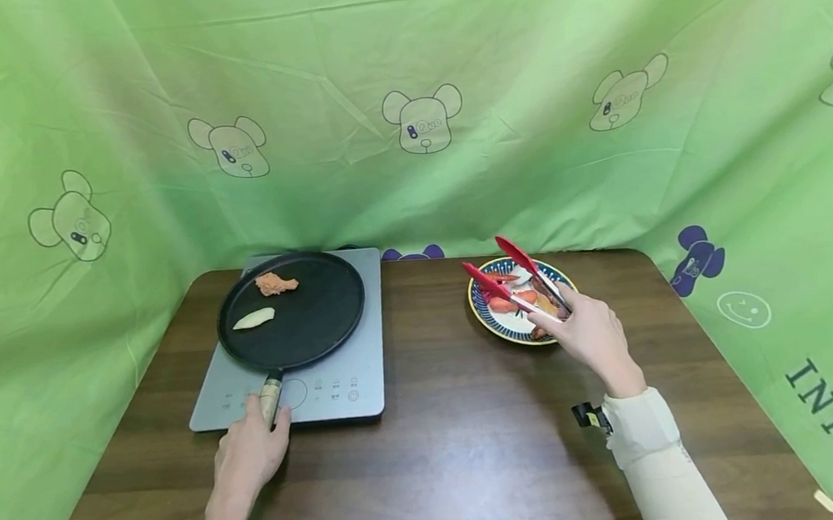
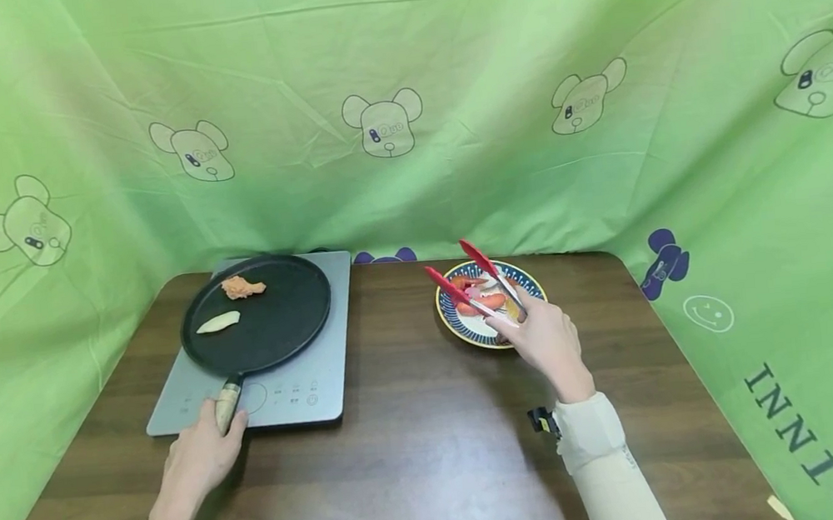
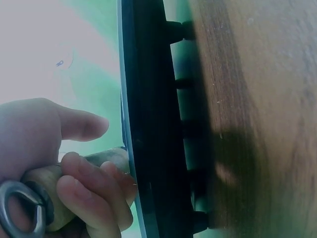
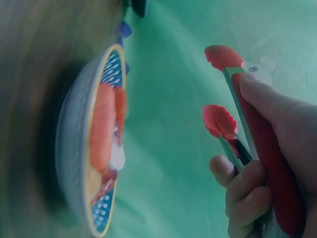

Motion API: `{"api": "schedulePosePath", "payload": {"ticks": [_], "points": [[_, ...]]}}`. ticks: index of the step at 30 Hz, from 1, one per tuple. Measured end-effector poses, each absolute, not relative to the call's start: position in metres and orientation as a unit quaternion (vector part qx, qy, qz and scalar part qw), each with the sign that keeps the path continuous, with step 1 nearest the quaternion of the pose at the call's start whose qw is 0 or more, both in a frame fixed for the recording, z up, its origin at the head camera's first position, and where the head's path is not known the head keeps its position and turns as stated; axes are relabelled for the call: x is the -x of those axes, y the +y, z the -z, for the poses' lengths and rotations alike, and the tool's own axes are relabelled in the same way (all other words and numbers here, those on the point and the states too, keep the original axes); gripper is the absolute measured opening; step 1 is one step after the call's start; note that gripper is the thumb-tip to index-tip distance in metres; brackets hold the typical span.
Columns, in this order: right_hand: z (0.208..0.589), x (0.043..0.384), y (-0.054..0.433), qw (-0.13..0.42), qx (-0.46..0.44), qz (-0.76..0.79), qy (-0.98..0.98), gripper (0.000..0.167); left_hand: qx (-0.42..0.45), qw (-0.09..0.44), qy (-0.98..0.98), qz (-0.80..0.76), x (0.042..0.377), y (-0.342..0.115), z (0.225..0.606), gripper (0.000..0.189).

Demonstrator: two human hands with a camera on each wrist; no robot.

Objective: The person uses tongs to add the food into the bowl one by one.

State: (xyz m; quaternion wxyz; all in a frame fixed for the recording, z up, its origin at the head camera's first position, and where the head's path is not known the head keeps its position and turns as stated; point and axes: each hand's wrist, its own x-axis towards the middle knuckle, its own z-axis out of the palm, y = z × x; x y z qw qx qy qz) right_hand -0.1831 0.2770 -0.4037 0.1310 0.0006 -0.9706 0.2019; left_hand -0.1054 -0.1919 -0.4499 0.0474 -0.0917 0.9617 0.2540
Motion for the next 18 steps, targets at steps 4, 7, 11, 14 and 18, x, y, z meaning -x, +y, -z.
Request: {"api": "schedulePosePath", "payload": {"ticks": [4,7,11,14,18], "points": [[0.410,0.180,0.290,0.123,0.012,-0.194,-0.973,0.075,0.093,0.048,0.961,-0.255,0.106,-0.192,0.451,0.061],[0.415,0.177,0.301,0.122,0.014,-0.185,-0.975,0.073,0.095,0.049,0.961,-0.256,0.106,-0.191,0.451,0.061],[0.420,0.172,0.315,0.127,0.005,-0.173,-0.977,0.069,0.095,0.050,0.961,-0.255,0.106,-0.191,0.451,0.060],[0.421,0.169,0.324,0.127,0.002,-0.166,-0.978,0.061,0.095,0.051,0.961,-0.255,0.106,-0.192,0.450,0.061],[0.422,0.166,0.334,0.119,0.001,-0.154,-0.981,0.055,0.097,0.051,0.961,-0.254,0.106,-0.192,0.451,0.061]]}}
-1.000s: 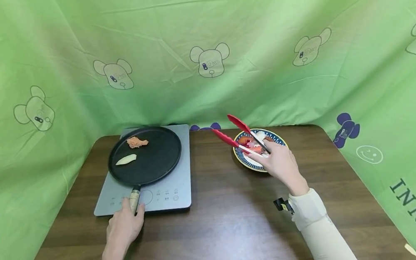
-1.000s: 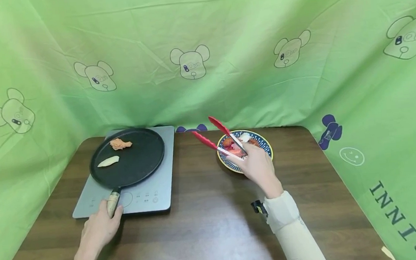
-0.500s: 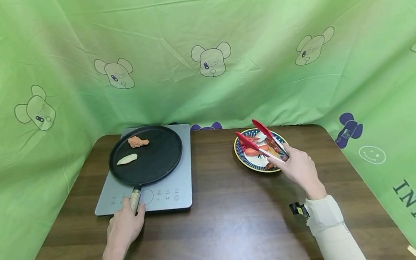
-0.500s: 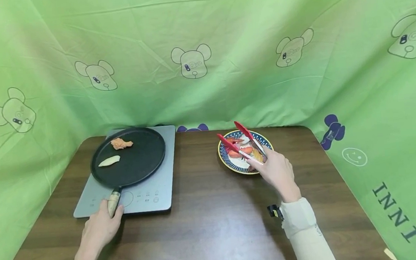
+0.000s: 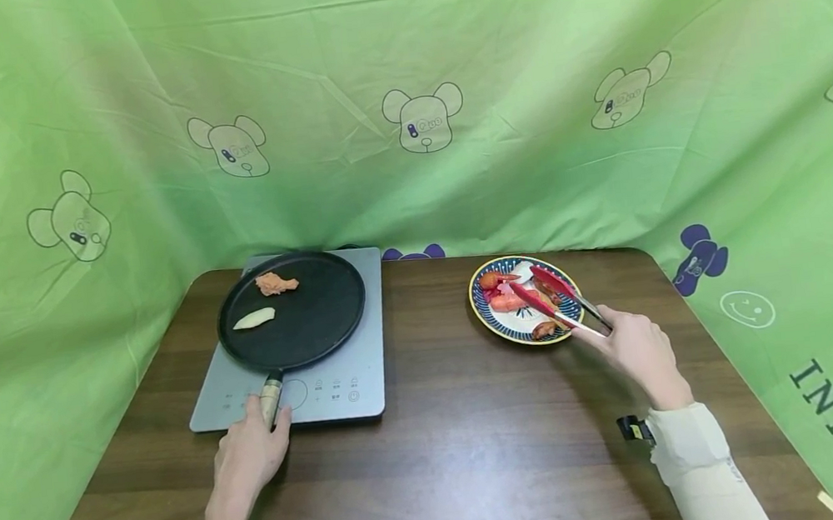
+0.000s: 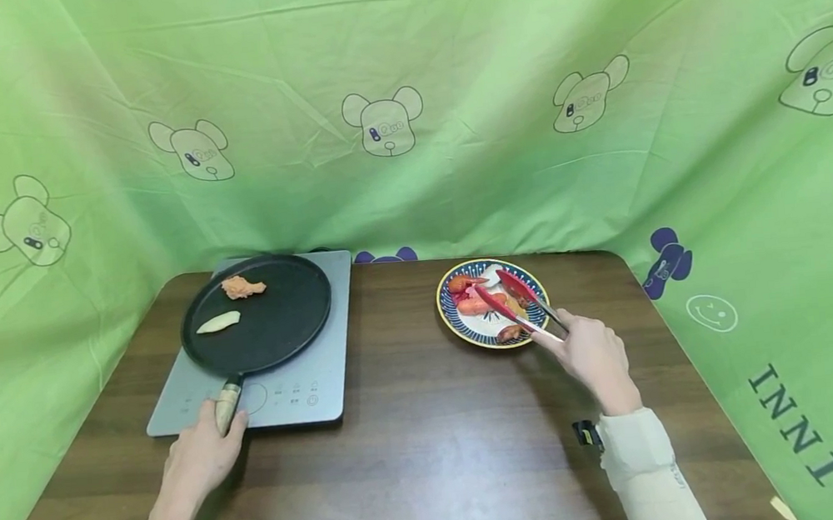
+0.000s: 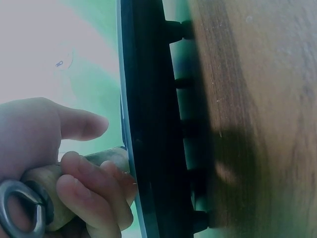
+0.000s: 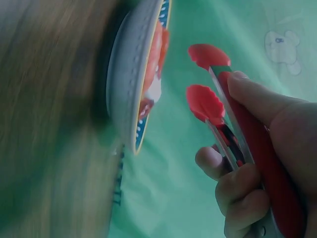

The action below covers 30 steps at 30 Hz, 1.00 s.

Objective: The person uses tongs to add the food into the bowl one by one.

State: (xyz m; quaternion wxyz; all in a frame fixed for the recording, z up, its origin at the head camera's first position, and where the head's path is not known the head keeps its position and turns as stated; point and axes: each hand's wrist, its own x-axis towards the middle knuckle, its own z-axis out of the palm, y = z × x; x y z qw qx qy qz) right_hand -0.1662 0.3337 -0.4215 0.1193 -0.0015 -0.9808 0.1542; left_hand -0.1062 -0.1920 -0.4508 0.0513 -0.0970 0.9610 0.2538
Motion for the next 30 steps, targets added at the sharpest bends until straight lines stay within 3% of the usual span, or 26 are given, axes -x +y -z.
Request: {"api": "schedulePosePath", "payload": {"ticks": [9,16,30], "points": [[0.419,0.162,0.348,0.075,-0.014,-0.125,-0.989,0.059,0.098,0.048,0.960,-0.257,0.105,-0.192,0.453,0.059],[0.409,0.158,0.352,0.049,-0.019,-0.095,-0.994,0.047,0.093,0.044,0.961,-0.256,0.105,-0.192,0.450,0.057],[0.399,0.164,0.349,0.007,-0.014,-0.066,-0.998,0.046,0.096,0.045,0.961,-0.255,0.106,-0.191,0.450,0.058]]}}
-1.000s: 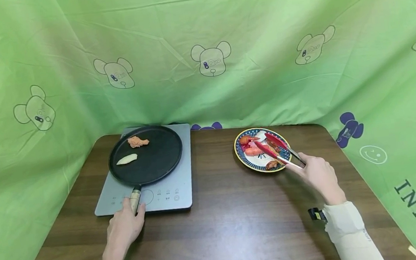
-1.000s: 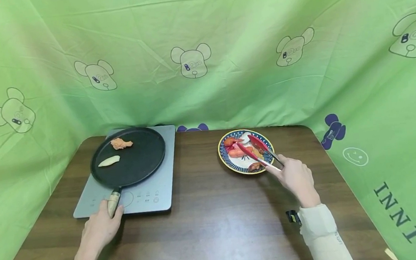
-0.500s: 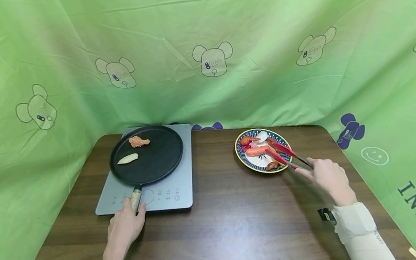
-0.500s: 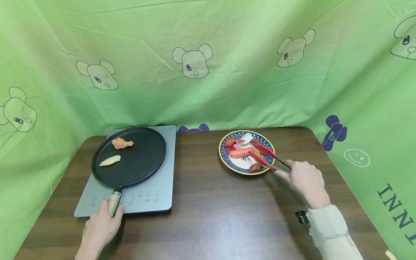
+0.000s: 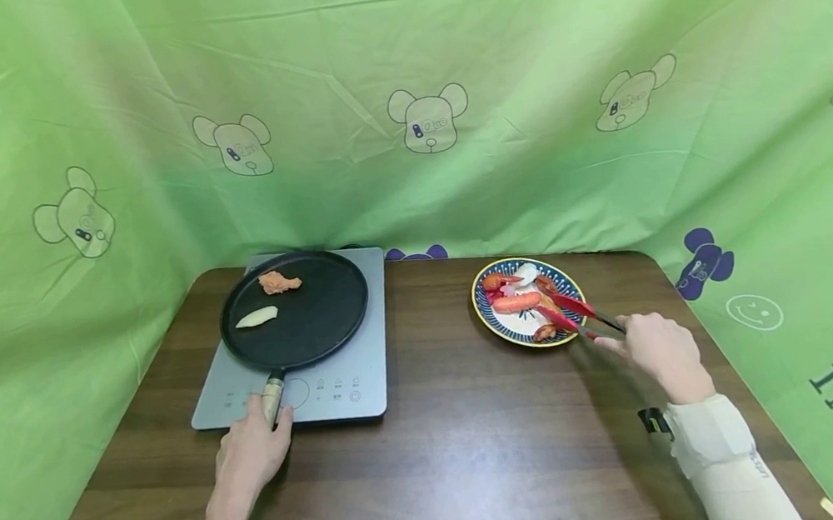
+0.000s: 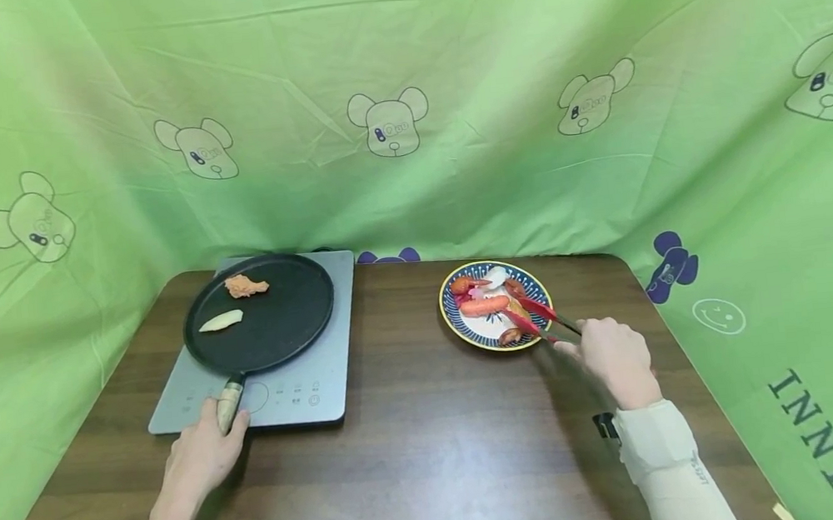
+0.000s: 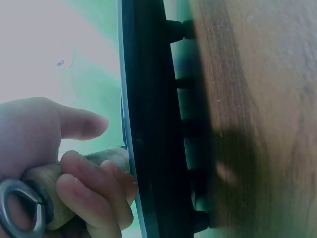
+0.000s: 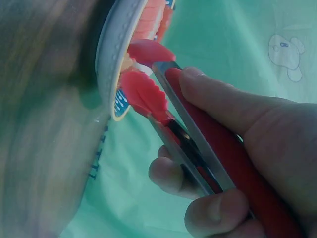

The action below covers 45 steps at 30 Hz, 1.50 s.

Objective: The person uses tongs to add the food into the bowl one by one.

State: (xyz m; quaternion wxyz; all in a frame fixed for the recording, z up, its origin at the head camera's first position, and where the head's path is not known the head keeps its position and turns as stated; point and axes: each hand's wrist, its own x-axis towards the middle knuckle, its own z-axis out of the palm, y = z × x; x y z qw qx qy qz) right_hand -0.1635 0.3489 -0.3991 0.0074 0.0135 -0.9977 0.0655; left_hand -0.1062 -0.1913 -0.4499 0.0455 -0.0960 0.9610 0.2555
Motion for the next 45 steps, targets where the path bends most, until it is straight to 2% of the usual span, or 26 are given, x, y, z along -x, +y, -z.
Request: {"api": "schedulePosePath", "payload": {"ticks": [9,18,24,35,45], "points": [[0.390,0.166,0.352,-0.005,-0.013,-0.047,-0.999,0.058,0.091,0.039,0.962,-0.256,0.107,-0.191,0.450,0.058],[0.387,0.172,0.352,-0.015,-0.024,-0.031,-0.999,0.047,0.089,0.036,0.962,-0.255,0.107,-0.192,0.449,0.058],[0.387,0.173,0.358,-0.002,-0.017,-0.040,-0.999,0.036,0.088,0.038,0.962,-0.256,0.106,-0.191,0.450,0.056],[0.387,0.174,0.365,-0.005,-0.034,-0.038,-0.999,0.031,0.091,0.038,0.962,-0.254,0.106,-0.192,0.449,0.056],[0.387,0.173,0.374,0.010,-0.057,-0.052,-0.997,0.037,0.092,0.033,0.963,-0.251,0.106,-0.192,0.449,0.054]]}}
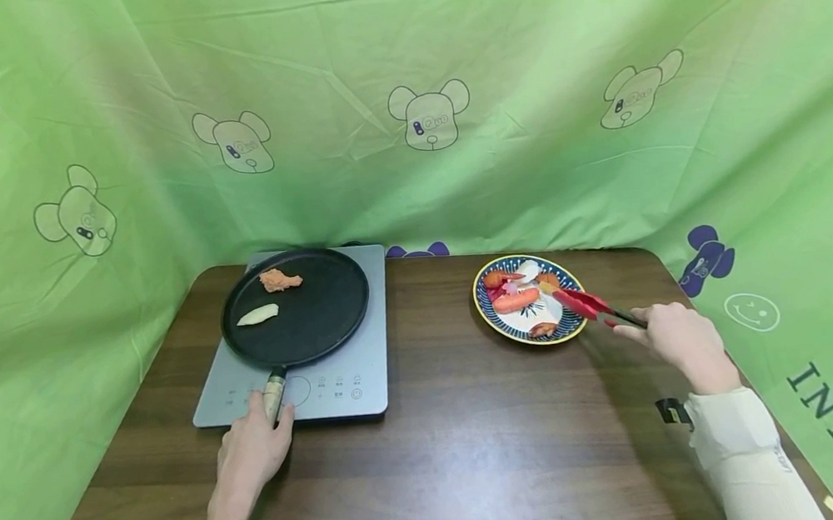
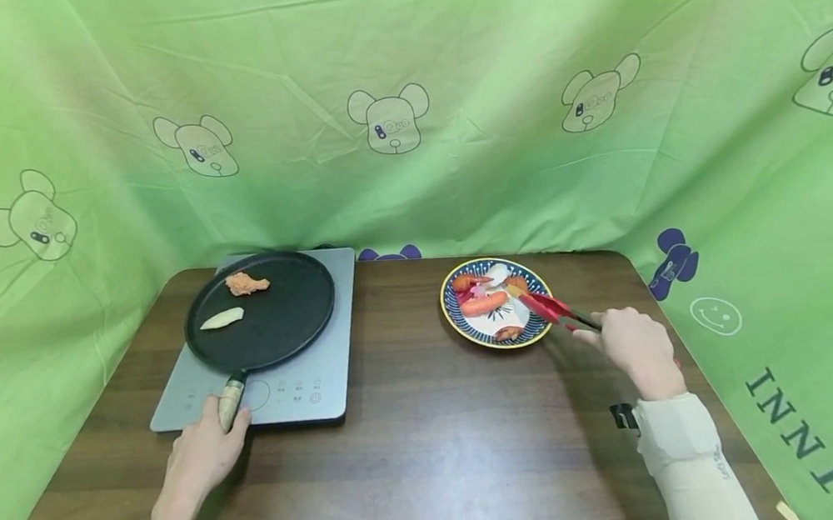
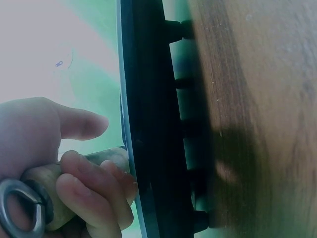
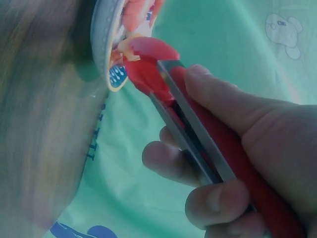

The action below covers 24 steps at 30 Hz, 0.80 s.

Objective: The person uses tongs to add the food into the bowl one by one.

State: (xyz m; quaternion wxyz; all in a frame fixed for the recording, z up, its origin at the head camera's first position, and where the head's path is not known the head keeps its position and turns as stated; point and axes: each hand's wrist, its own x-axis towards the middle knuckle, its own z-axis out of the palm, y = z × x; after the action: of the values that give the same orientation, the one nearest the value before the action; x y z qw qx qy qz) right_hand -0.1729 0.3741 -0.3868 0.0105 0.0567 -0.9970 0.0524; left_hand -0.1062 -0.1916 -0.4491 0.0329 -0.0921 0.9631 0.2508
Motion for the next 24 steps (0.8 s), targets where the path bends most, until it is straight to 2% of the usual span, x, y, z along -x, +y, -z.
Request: {"api": "schedulePosePath", "payload": {"ticks": [13,21,24], "points": [[0.396,0.171,0.377,0.016,-0.056,-0.096,-0.994,0.059,0.094,0.036,0.962,-0.254,0.105,-0.190,0.448,0.054],[0.406,0.170,0.380,0.035,-0.062,-0.148,-0.987,0.046,0.094,0.033,0.963,-0.250,0.106,-0.191,0.450,0.055],[0.409,0.169,0.379,0.038,-0.053,-0.155,-0.986,0.047,0.093,0.035,0.963,-0.251,0.106,-0.191,0.450,0.054]]}}
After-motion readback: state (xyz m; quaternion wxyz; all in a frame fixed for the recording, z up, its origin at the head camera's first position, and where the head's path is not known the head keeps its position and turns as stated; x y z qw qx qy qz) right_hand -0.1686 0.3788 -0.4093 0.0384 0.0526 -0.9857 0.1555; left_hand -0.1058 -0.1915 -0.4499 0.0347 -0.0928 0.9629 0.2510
